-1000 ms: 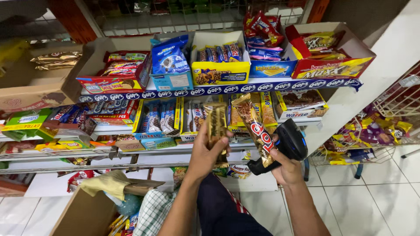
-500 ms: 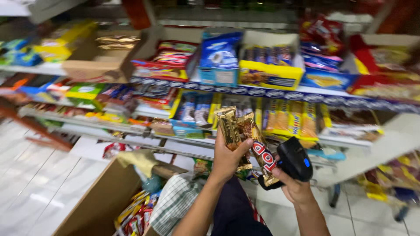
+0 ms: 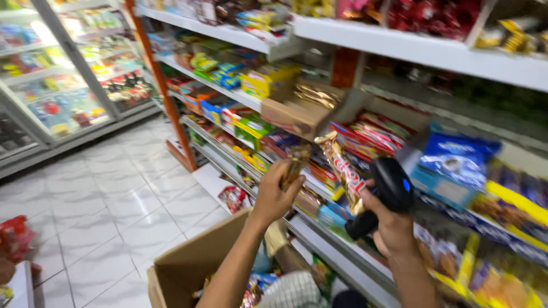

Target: The person scans various snacks and chocolate bars from a box and shelves using a handheld scanner, placing some items into the box and others onto a shelf.

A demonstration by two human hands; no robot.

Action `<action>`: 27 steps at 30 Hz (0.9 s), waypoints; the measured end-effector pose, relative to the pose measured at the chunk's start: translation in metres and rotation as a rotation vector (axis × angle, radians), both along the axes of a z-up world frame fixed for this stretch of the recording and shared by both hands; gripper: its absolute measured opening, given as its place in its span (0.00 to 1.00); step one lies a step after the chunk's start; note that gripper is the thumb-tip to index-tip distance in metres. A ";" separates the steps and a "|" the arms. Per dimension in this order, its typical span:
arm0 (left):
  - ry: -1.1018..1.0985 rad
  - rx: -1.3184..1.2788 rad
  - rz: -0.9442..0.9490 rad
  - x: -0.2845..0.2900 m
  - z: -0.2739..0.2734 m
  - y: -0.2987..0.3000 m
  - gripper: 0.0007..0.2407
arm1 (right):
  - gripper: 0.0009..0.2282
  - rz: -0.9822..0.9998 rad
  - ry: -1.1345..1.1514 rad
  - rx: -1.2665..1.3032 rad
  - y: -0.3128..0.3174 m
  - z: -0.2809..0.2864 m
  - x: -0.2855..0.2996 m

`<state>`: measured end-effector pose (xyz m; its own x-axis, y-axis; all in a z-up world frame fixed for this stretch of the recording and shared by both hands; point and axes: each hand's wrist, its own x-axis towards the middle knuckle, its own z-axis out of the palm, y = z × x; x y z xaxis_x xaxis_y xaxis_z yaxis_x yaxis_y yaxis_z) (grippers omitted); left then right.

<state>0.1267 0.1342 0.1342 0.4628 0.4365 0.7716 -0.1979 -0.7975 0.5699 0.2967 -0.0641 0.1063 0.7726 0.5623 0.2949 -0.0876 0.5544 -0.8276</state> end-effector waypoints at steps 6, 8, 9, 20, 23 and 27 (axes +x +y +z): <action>0.293 0.248 0.003 0.017 0.049 0.068 0.11 | 0.11 -0.035 -0.046 -0.012 0.108 0.055 0.039; 0.399 0.310 0.006 0.029 0.059 0.086 0.11 | 0.11 -0.004 -0.111 0.039 0.133 0.068 0.048; 0.447 0.345 0.007 0.037 0.063 0.093 0.11 | 0.11 0.011 -0.142 0.063 0.143 0.074 0.052; 0.185 0.411 -0.163 0.037 0.047 0.121 0.07 | 0.09 0.227 0.064 -0.160 0.196 0.119 0.078; 0.182 0.378 -0.141 0.029 0.048 0.117 0.09 | 0.11 0.170 -0.029 -0.209 0.192 0.113 0.072; 0.166 0.369 -0.126 0.030 0.055 0.114 0.11 | 0.12 0.067 -0.213 -0.226 0.185 0.101 0.063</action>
